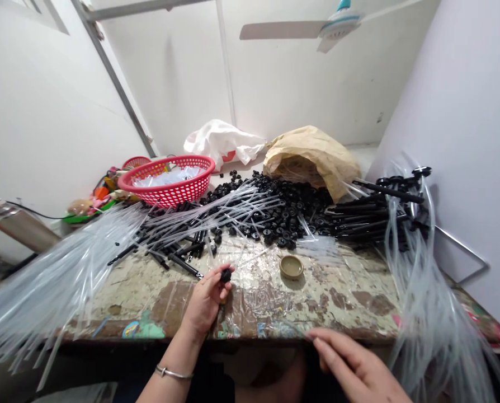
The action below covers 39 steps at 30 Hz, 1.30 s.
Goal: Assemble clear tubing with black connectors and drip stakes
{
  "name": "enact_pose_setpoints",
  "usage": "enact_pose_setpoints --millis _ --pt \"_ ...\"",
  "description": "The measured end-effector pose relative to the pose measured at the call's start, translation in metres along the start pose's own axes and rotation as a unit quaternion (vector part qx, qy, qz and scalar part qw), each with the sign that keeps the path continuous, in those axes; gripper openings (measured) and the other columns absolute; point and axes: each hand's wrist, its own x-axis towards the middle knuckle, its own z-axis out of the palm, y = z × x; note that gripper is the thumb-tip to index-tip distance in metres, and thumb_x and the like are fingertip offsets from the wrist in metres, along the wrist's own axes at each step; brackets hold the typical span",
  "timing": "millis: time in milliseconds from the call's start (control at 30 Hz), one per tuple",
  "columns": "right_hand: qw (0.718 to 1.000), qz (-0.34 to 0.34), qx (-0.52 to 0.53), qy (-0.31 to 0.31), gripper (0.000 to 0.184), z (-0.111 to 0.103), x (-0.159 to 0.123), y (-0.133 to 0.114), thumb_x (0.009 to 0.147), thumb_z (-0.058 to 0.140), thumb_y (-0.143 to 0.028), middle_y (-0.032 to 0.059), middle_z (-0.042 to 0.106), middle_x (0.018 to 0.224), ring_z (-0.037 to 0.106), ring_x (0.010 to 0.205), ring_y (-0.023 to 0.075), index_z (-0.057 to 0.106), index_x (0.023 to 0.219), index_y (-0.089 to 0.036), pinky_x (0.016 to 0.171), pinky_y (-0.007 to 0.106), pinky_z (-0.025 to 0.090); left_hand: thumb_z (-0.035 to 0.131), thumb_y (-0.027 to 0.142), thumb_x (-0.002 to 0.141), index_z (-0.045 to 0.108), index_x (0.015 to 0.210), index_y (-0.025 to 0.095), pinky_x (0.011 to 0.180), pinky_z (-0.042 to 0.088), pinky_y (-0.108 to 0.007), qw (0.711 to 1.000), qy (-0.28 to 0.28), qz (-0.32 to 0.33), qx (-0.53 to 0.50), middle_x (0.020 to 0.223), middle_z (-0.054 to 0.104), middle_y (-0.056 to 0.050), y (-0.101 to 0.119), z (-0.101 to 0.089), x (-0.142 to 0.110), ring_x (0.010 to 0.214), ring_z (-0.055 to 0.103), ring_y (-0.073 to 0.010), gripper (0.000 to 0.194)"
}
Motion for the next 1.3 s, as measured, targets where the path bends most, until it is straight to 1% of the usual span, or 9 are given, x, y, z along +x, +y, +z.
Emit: enact_pose_setpoints --millis 67,167,267,367,567,833,1033,1200,1300 --pt "0.992 -0.081 -0.066 0.064 0.034 -0.014 0.012 -0.035 0.074 0.053 -0.045 0.0058 0.068 0.086 0.060 0.087 0.0199 0.067 0.091 -0.020 0.074 0.022 0.047 0.062 0.022 0.070 0.065 0.100 0.015 0.050 0.038 -0.018 1.000 -0.016 -0.012 0.006 0.101 0.064 -0.010 0.001 0.000 -0.002 0.062 0.055 -0.0078 0.031" --pt "0.973 -0.128 -0.166 0.099 0.033 -0.025 0.037 -0.064 0.080 0.044 -0.044 0.0035 0.068 0.078 0.063 0.073 0.0188 0.065 0.093 -0.022 0.066 0.026 0.049 0.066 0.022 0.066 0.063 0.106 0.019 0.056 0.040 -0.021 0.999 -0.010 -0.008 0.050 0.099 0.065 -0.007 0.000 0.000 -0.004 0.062 0.054 -0.0083 0.040" --pt "0.949 -0.160 -0.246 0.117 0.031 -0.028 0.063 -0.066 0.081 0.044 -0.040 0.0016 0.067 0.070 0.061 0.061 0.0171 0.063 0.097 -0.022 0.059 0.027 0.048 0.069 0.025 0.064 0.063 0.107 0.019 0.055 0.040 -0.022 0.995 0.000 0.014 0.103 0.087 0.067 -0.004 -0.004 0.001 -0.005 0.057 0.052 -0.0080 0.043" --pt "0.926 -0.194 -0.295 0.131 0.025 -0.029 0.081 -0.061 0.081 0.045 -0.035 0.0021 0.069 0.084 0.063 0.075 0.0189 0.065 0.091 -0.023 0.066 0.028 0.048 0.070 0.022 0.062 0.065 0.100 0.020 0.059 0.041 -0.022 0.991 -0.005 0.044 0.129 0.081 0.066 -0.002 -0.009 0.002 -0.006 0.064 0.054 -0.0104 0.038" --pt "0.887 -0.198 -0.397 0.132 0.022 -0.029 0.098 -0.061 0.081 0.046 -0.031 0.0017 0.068 0.086 0.063 0.073 0.0200 0.066 0.088 -0.024 0.062 0.028 0.045 0.069 0.020 0.065 0.066 0.097 0.023 0.069 0.044 -0.023 0.972 -0.035 0.117 0.203 0.092 0.060 -0.003 -0.014 0.001 -0.006 0.075 0.055 -0.0123 0.033" --pt "0.840 -0.194 -0.489 0.133 0.022 -0.021 0.098 -0.073 0.082 0.045 -0.028 0.0034 0.068 0.087 0.062 0.072 0.0195 0.067 0.085 -0.025 0.055 0.026 0.039 0.068 0.023 0.066 0.061 0.098 0.021 0.052 0.044 -0.020 0.984 -0.047 0.063 0.162 0.077 0.060 0.001 -0.016 0.000 -0.006 0.056 0.051 -0.0077 0.033" --pt "0.856 -0.185 -0.466 0.130 0.023 -0.028 0.096 -0.075 0.083 0.043 -0.030 0.0031 0.067 0.088 0.061 0.075 0.0201 0.065 0.084 -0.025 0.059 0.027 0.040 0.073 0.022 0.060 0.065 0.095 0.018 0.053 0.045 -0.021 0.992 -0.007 0.034 0.123 0.073 0.067 0.000 -0.005 0.007 -0.009 0.051 0.053 -0.0076 0.036" --pt "0.940 -0.179 -0.270 0.107 0.020 -0.023 0.088 -0.083 0.083 0.040 -0.031 0.0019 0.065 0.081 0.059 0.074 0.0173 0.058 0.085 -0.022 0.064 0.027 0.043 0.074 0.017 0.057 0.069 0.087 0.018 0.080 0.044 -0.027 0.996 0.018 0.054 0.070 0.087 0.071 -0.004 -0.003 0.006 -0.009 0.084 0.061 -0.0161 0.030" --pt "0.973 -0.182 -0.141 0.035 0.019 -0.001 0.078 -0.093 0.084 0.040 -0.032 -0.0003 0.061 0.071 0.056 0.068 0.0143 0.056 0.083 -0.021 0.063 0.025 0.043 0.074 0.017 0.057 0.068 0.086 0.018 0.072 0.046 -0.024 0.999 0.026 0.029 0.015 0.087 0.070 -0.005 -0.003 0.002 -0.007 0.080 0.062 -0.0144 0.029"
